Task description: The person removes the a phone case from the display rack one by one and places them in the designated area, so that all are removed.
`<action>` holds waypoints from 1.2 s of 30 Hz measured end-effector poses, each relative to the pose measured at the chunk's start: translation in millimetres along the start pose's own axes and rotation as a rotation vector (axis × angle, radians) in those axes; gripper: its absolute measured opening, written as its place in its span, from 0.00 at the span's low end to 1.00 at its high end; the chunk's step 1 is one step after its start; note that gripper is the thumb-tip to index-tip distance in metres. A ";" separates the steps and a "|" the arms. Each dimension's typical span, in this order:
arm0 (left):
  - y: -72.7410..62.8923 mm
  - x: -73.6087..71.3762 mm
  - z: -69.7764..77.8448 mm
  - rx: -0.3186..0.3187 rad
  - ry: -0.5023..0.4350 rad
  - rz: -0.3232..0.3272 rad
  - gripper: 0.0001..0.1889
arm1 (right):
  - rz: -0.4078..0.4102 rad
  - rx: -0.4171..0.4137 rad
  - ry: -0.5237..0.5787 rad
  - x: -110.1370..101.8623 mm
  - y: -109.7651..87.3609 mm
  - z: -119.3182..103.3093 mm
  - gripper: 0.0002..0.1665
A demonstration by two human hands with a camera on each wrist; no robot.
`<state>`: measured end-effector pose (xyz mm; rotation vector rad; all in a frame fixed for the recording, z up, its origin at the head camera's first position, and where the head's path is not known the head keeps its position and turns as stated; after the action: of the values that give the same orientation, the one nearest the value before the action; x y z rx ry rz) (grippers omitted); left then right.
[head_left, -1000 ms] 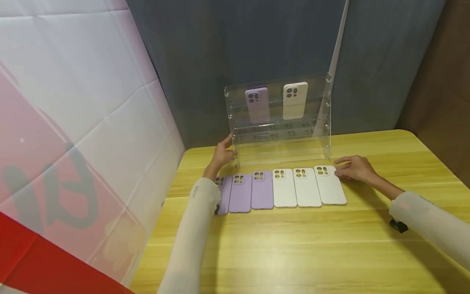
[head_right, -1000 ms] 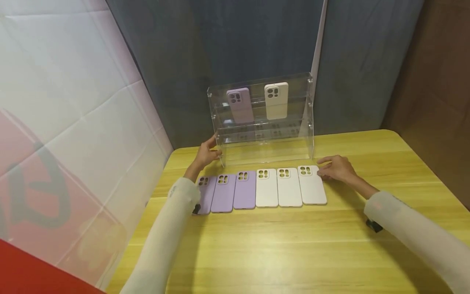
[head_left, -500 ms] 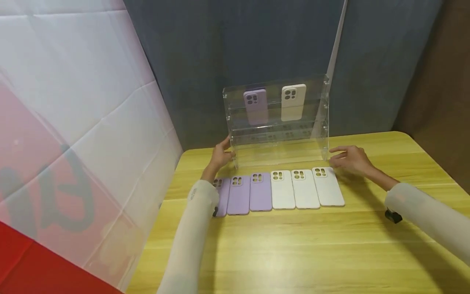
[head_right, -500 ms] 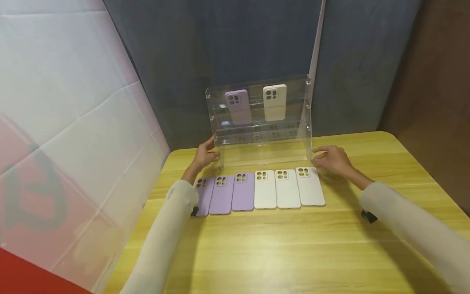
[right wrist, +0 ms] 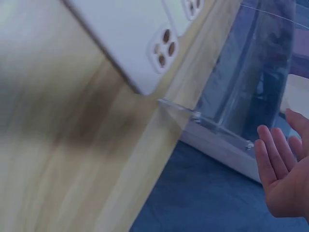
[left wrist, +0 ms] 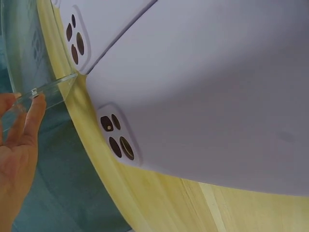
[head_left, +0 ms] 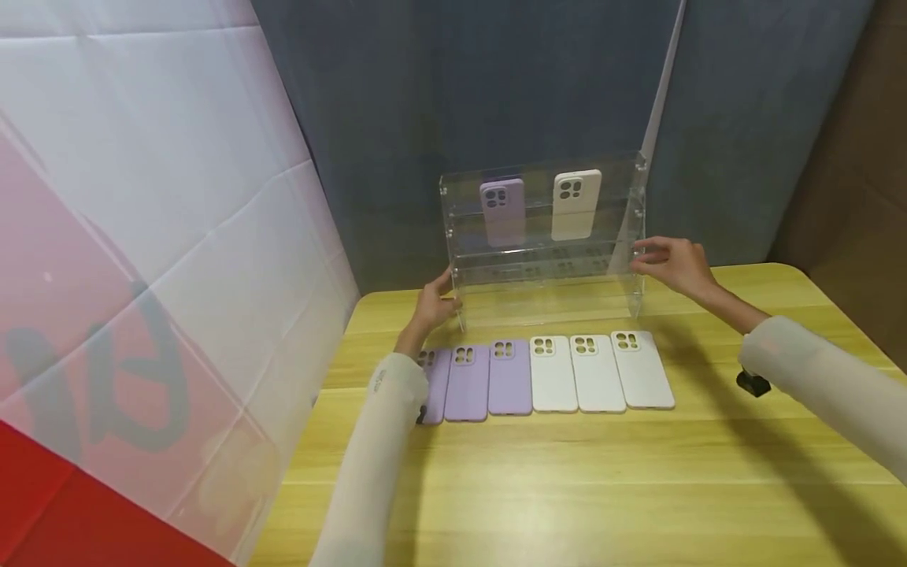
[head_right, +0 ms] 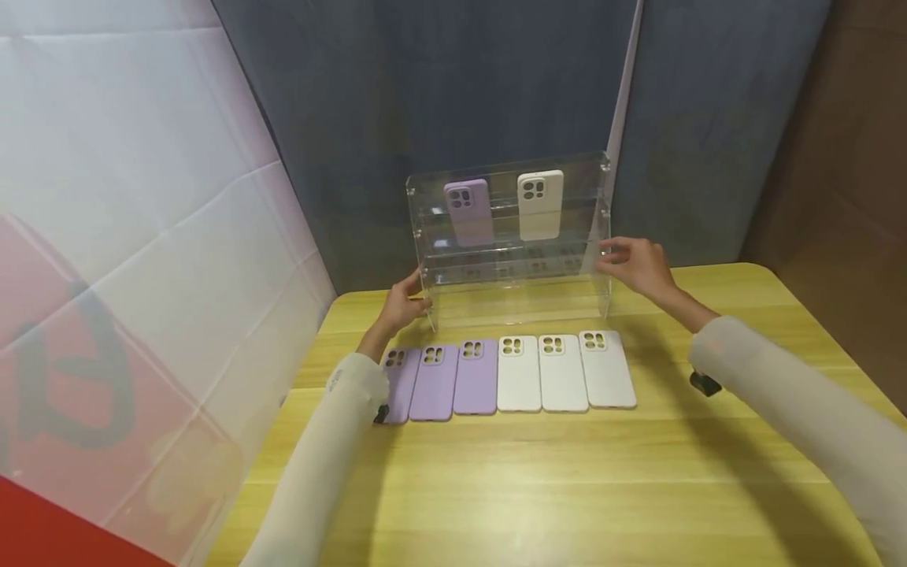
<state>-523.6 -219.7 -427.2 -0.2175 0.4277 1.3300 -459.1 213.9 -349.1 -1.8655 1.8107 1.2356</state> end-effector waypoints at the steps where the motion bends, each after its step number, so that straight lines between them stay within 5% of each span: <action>1: -0.4 -0.3 -0.2 0.000 0.000 0.001 0.47 | 0.006 0.003 0.001 -0.8 3.3 -3.6 0.24; 24: -7.2 3.0 1.0 0.007 -0.025 0.005 0.50 | 0.178 -0.040 0.081 -19.3 67.9 -61.5 0.27; 36: -7.0 0.0 2.4 0.012 0.014 0.017 0.50 | 0.161 0.008 0.106 -16.8 86.1 -65.8 0.31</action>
<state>-516.4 -220.3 -425.7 -0.2138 0.4494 1.3427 -510.2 163.3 -266.2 -1.8440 2.0540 1.1994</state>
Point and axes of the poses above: each hand's wrist, its own y-axis towards the middle knuckle, its own x-axis out of the palm, z = x × y, the point moved 8 cm from there along y, towards the middle knuckle, and after that the axes turned 6 degrees about -z, right-handed, at the moved point
